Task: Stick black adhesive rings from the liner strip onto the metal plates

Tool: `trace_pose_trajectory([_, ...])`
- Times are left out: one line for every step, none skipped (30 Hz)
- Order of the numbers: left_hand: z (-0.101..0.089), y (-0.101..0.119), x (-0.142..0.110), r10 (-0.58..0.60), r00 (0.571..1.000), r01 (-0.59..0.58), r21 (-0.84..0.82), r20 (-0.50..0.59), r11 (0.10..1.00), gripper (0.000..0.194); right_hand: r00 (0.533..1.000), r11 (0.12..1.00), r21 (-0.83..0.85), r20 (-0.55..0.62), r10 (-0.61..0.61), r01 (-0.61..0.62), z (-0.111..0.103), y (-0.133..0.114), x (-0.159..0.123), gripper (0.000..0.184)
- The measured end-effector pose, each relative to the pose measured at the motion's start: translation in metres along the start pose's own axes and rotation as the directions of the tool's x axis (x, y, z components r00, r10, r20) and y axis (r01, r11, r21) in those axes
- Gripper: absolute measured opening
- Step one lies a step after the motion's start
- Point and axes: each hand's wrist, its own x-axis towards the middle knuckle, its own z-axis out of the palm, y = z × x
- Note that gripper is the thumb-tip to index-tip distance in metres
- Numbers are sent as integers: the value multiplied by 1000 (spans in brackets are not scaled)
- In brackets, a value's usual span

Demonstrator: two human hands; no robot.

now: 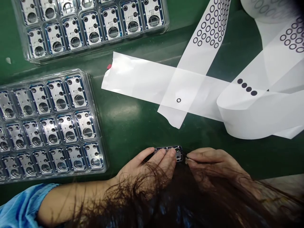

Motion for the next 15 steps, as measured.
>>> trace_pose_trajectory([0,0,0,1,1000,-1,3,-1,1000,42,1000,1000,7,3,-30,30,0,1,-1,26])
trace_pose_trajectory([1,0,0,1,1000,-1,6,-4,1000,42,998,998,13,2,-62,62,1,3,-1,21])
trace_pose_trajectory([1,0,0,1,1000,-1,10,-9,1000,41,995,995,19,7,-96,96,1,4,-2,17])
trace_pose_trajectory([1,0,0,-1,1000,1,13,-10,1000,41,993,993,22,5,-120,119,1,4,-3,14])
trace_pose_trajectory([1,0,0,-5,1000,5,15,-13,1000,40,991,991,22,-2,-135,135,2,5,-4,12])
trace_pose_trajectory([1,0,0,-6,1000,6,14,-13,1000,40,990,990,20,0,-140,140,2,5,-5,12])
trace_pose_trajectory([1,0,0,-5,1000,5,12,-11,1000,41,991,990,16,-5,-137,137,2,5,-6,13])
trace_pose_trajectory([1,0,0,-2,1000,2,8,-6,1000,42,991,991,14,-2,-132,132,3,4,-6,14])
trace_pose_trajectory([1,1,0,-2,1000,2,4,-1,1000,42,992,992,10,8,-126,126,3,4,-7,14])
trace_pose_trajectory([1,1,-1,-1,1000,1,-1,4,1000,43,992,992,8,8,-128,128,3,5,-7,15])
trace_pose_trajectory([1,1,-1,0,1000,0,-5,5,1000,43,990,990,13,7,-137,137,3,5,-7,15])
trace_pose_trajectory([0,1,-1,-3,1000,3,-9,11,1000,42,989,989,22,11,-145,144,3,6,-8,17])
trace_pose_trajectory([0,1,-1,-9,1000,9,-15,15,1000,42,988,988,31,10,-152,151,3,6,-8,19])
trace_pose_trajectory([0,1,0,-12,1000,12,-20,18,1000,42,988,988,37,13,-152,152,3,7,-8,20])
trace_pose_trajectory([0,2,0,-16,1000,16,-21,18,1000,42,990,989,39,7,-142,142,3,7,-8,20])
